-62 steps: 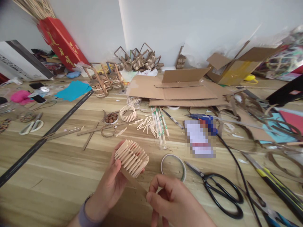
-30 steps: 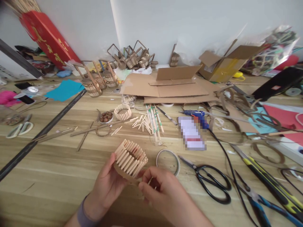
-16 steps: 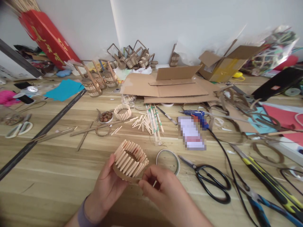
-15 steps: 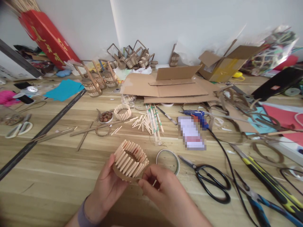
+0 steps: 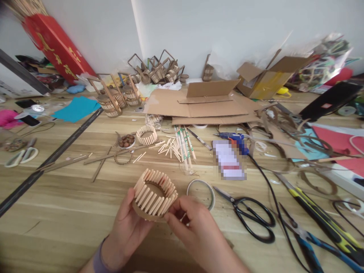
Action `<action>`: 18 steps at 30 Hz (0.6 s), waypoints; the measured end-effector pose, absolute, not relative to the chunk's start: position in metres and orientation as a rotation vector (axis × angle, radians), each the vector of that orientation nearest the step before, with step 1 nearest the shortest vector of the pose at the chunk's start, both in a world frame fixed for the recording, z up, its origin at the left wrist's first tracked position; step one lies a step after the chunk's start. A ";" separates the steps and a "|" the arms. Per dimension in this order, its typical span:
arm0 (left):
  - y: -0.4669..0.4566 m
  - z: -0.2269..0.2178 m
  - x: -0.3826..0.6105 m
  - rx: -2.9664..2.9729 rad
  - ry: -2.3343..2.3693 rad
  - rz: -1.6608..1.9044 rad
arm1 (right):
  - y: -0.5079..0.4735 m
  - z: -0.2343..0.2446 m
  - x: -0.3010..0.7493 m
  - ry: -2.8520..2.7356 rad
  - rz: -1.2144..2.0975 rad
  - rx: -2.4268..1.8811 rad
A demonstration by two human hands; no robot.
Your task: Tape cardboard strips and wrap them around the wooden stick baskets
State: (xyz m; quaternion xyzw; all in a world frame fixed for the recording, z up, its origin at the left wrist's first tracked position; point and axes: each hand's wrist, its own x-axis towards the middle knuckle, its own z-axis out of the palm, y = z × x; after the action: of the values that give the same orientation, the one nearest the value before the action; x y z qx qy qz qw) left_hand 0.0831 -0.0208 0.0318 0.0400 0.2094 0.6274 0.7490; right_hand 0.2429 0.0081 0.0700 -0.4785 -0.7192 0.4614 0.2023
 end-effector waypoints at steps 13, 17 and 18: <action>-0.024 0.034 0.085 0.145 0.493 1.449 | 0.007 0.061 0.244 -1.945 1.048 -1.279; -0.024 0.036 0.085 0.140 0.490 1.411 | 0.008 0.060 0.246 -2.030 0.970 -1.247; -0.024 0.037 0.085 0.129 0.509 1.411 | 0.008 0.060 0.246 -2.058 0.979 -1.240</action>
State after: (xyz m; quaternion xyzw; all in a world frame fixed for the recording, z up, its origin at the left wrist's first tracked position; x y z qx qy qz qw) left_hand 0.0845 -0.0243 0.0369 0.0585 0.2313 0.6407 0.7298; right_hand 0.2459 0.0076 0.0605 -0.4601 -0.7637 0.3633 0.2703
